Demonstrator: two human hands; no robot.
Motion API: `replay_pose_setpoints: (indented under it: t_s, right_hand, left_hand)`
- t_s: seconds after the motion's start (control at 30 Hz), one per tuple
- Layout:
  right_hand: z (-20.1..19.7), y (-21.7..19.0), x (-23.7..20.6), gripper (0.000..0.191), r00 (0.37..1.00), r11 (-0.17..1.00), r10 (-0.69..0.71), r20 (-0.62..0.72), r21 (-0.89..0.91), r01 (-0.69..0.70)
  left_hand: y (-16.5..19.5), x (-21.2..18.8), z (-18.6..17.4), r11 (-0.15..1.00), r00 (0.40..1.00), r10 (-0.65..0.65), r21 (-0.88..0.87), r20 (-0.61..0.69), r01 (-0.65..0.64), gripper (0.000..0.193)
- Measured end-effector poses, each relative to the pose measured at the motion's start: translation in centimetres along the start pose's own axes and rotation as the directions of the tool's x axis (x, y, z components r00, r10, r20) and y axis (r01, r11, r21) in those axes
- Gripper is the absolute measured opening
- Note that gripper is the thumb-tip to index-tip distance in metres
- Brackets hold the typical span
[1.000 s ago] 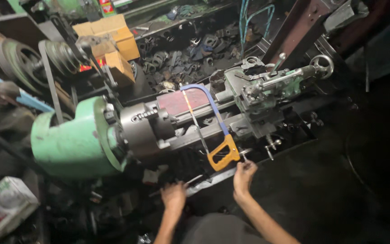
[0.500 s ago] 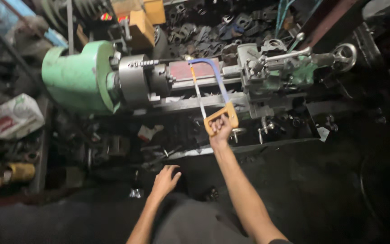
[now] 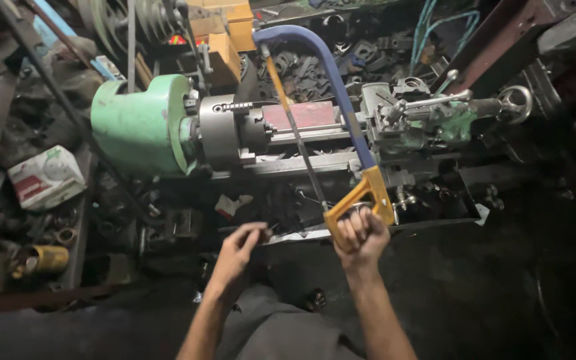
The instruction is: The person secures a metal tube in a lathe chuck, then uses a hacksaw to cut the tube. After cutting, the person moves to a bench grinder and grinds the cut end of the tube to smooth it.
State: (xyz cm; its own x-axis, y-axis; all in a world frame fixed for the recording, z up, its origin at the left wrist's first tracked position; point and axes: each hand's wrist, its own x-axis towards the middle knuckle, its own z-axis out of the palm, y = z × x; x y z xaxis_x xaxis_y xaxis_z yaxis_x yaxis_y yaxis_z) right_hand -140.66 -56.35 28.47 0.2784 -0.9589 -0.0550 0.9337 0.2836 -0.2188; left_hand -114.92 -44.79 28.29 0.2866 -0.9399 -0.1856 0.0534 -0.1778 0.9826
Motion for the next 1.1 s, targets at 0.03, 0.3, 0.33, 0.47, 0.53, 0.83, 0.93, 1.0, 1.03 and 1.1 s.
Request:
replay_pose_setpoints:
  t_s: [0.03, 0.3, 0.33, 0.47, 0.53, 0.83, 0.93, 1.0, 1.03, 1.1]
  right_hand:
    - [0.3, 0.3, -0.9, 0.038, 1.0, 1.0, -0.004, -0.025, -0.018, 0.004]
    - [2.2, 4.4, -3.7, 0.035, 0.996, 0.999, -0.044, -0.074, -0.027, 0.042]
    - [2.6, 5.0, -3.6, 0.034, 0.995, 0.998, -0.06, -0.082, -0.025, 0.058]
    - [4.5, 7.3, -3.0, 0.035, 0.982, 0.991, -0.121, -0.148, -0.077, 0.11]
    - [5.5, 8.5, -2.3, 0.035, 0.974, 0.988, -0.149, -0.171, -0.072, 0.139]
    - [7.1, 11.4, -0.4, 0.035, 0.888, 0.947, -0.309, -0.341, -0.2, 0.253]
    - [5.9, 10.8, -1.0, 0.028, 0.921, 0.922, -0.332, -0.202, -0.275, 0.272]
    - [4.9, 10.1, -1.8, 0.024, 0.928, 0.893, -0.344, -0.141, -0.354, 0.277]
    - [4.3, 9.6, -2.3, 0.023, 0.931, 0.875, -0.348, -0.109, -0.394, 0.281]
    - [3.2, 8.8, -3.3, 0.019, 0.938, 0.855, -0.342, -0.061, -0.435, 0.283]
  left_hand:
    - [2.4, 1.5, 0.2, 0.998, 1.0, 0.022, -0.061, 0.015, -0.021, 0.028]
    - [12.7, 9.8, 1.9, 0.904, 0.955, 0.033, -0.415, 0.294, 0.097, 0.037]
    - [12.8, 10.4, 1.6, 0.896, 0.952, 0.023, -0.429, 0.304, 0.116, 0.037]
    - [12.1, 13.3, 0.0, 0.875, 0.929, -0.056, -0.431, 0.365, 0.222, 0.036]
    - [11.4, 15.1, -0.7, 0.872, 0.918, -0.023, -0.441, 0.396, 0.212, 0.036]
    - [9.6, 21.8, -0.8, 0.854, 0.81, -0.038, -0.402, 0.585, 0.331, 0.034]
    - [11.0, 23.6, -1.7, 0.993, 0.777, -0.048, 0.117, 0.627, -0.034, 0.031]
    - [12.5, 24.8, -2.6, 0.86, 0.801, 0.103, 0.352, 0.589, -0.369, 0.03]
    - [13.5, 25.3, -3.1, 0.786, 0.799, 0.263, 0.36, 0.541, -0.503, 0.031]
    - [15.5, 26.1, -3.9, 0.748, 0.821, 0.336, 0.399, 0.462, -0.531, 0.034]
